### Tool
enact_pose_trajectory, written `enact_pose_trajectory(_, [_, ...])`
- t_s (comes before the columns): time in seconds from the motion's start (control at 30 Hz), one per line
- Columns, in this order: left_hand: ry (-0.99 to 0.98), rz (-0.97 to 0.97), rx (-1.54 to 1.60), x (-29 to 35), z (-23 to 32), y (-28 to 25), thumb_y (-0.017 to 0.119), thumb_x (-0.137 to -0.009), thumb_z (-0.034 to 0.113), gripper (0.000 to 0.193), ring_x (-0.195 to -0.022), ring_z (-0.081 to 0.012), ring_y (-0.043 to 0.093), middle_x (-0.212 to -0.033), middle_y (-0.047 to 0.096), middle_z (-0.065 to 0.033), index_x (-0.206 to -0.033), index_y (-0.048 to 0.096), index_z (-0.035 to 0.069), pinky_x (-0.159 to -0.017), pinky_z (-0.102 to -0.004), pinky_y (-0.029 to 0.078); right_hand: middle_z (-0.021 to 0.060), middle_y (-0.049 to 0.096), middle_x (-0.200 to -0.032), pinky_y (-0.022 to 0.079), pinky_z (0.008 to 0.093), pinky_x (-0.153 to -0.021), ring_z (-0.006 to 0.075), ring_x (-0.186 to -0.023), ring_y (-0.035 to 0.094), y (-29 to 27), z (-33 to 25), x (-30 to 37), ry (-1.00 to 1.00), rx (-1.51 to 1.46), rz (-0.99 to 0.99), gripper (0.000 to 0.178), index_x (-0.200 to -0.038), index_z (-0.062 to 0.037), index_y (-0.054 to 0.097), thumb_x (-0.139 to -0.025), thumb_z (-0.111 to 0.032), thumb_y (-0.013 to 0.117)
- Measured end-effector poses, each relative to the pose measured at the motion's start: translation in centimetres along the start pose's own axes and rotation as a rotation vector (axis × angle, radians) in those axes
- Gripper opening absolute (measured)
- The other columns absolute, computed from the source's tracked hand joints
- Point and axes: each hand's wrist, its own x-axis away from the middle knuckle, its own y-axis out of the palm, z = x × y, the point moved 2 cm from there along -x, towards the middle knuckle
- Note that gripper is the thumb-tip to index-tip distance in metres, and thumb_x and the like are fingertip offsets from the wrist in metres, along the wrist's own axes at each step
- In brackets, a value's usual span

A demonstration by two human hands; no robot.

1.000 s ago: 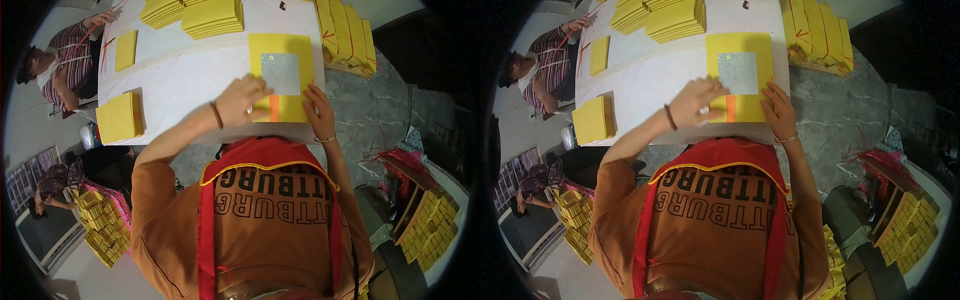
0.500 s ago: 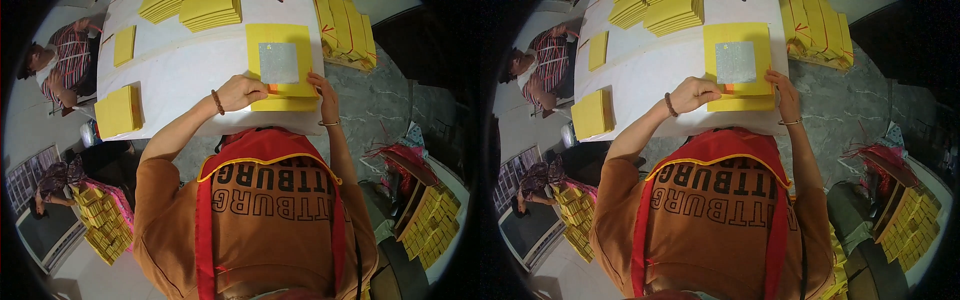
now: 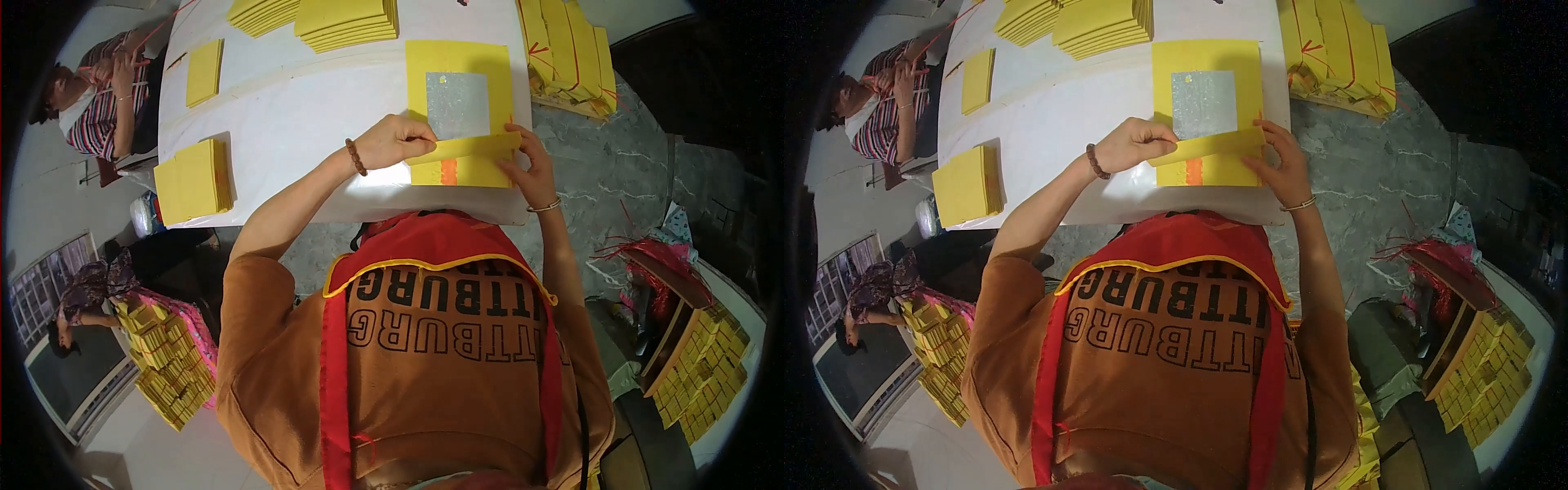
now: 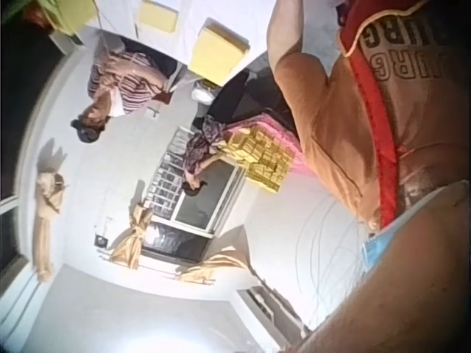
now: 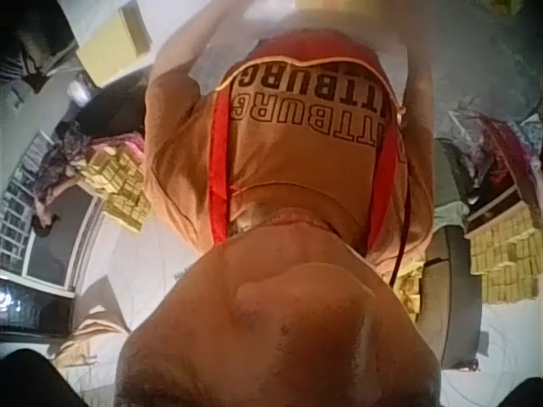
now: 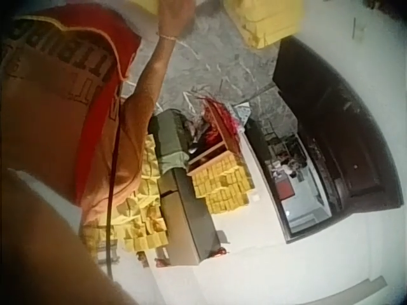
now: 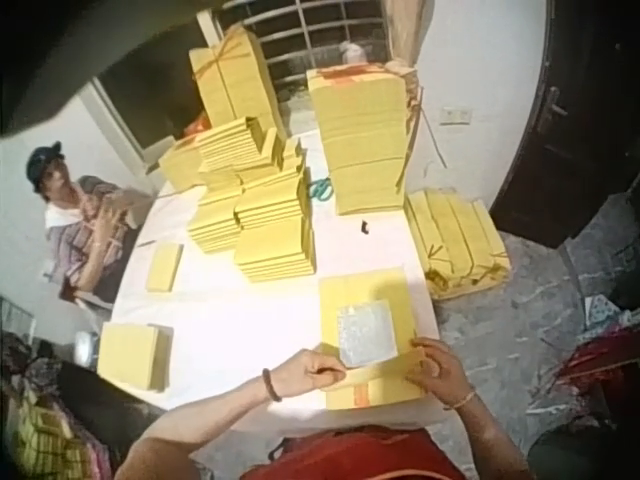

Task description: Sorting and stacking yellow spirit money papers on a table.

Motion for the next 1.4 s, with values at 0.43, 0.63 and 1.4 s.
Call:
enact_pose_trajectory(0.43, [0.583, 0.405, -1.100, 2.6, 1.3, 0.6, 0.051, -0.066, 0.000, 0.046, -0.101, -0.0235, 0.049, -0.110, 0.053, -0.0087, -0.111, 0.055, 0.013, -0.081, -0.0346, 0.036, 0.0093, 0.055, -0.107, 0.036, 0.0347, -0.090, 0.0256, -0.102, 0.051, -1.0, -1.3, -0.4, -0.174, 0.086, 0.032, 0.021, -0.086, -0.0055, 0.058, -0.066, 0.000, 0.062])
enact_pose_trajectory(0.63, [0.465, 0.184, -0.757, 5.5, 0.8, 2.3, 0.052, -0.074, 0.009, 0.031, -0.084, -0.0231, 0.055, -0.093, 0.059, -0.0083, -0.104, 0.057, 0.010, -0.075, -0.0333, 0.040, 0.0063, 0.060, -0.099, 0.038, 0.0335, -0.084, 0.0253, -0.096, 0.053, -1.6, -4.6, 1.7, -0.136, 0.064, -0.191, 0.017, -0.087, -0.0082, 0.060, -0.070, -0.005, 0.062])
enact_pose_trajectory(1.4, [-0.219, 0.389, 0.516, 1.0, -1.6, 1.5, 0.054, -0.083, 0.010, 0.025, -0.058, -0.0054, 0.050, -0.078, 0.058, -0.0027, -0.105, 0.048, 0.000, -0.047, -0.0201, 0.041, 0.0045, 0.062, -0.077, 0.041, 0.0186, -0.057, 0.0053, -0.066, 0.053, 2.1, -1.1, -0.8, 0.409, -0.053, 0.150, 0.035, -0.109, -0.0006, 0.052, -0.076, -0.009, 0.062])
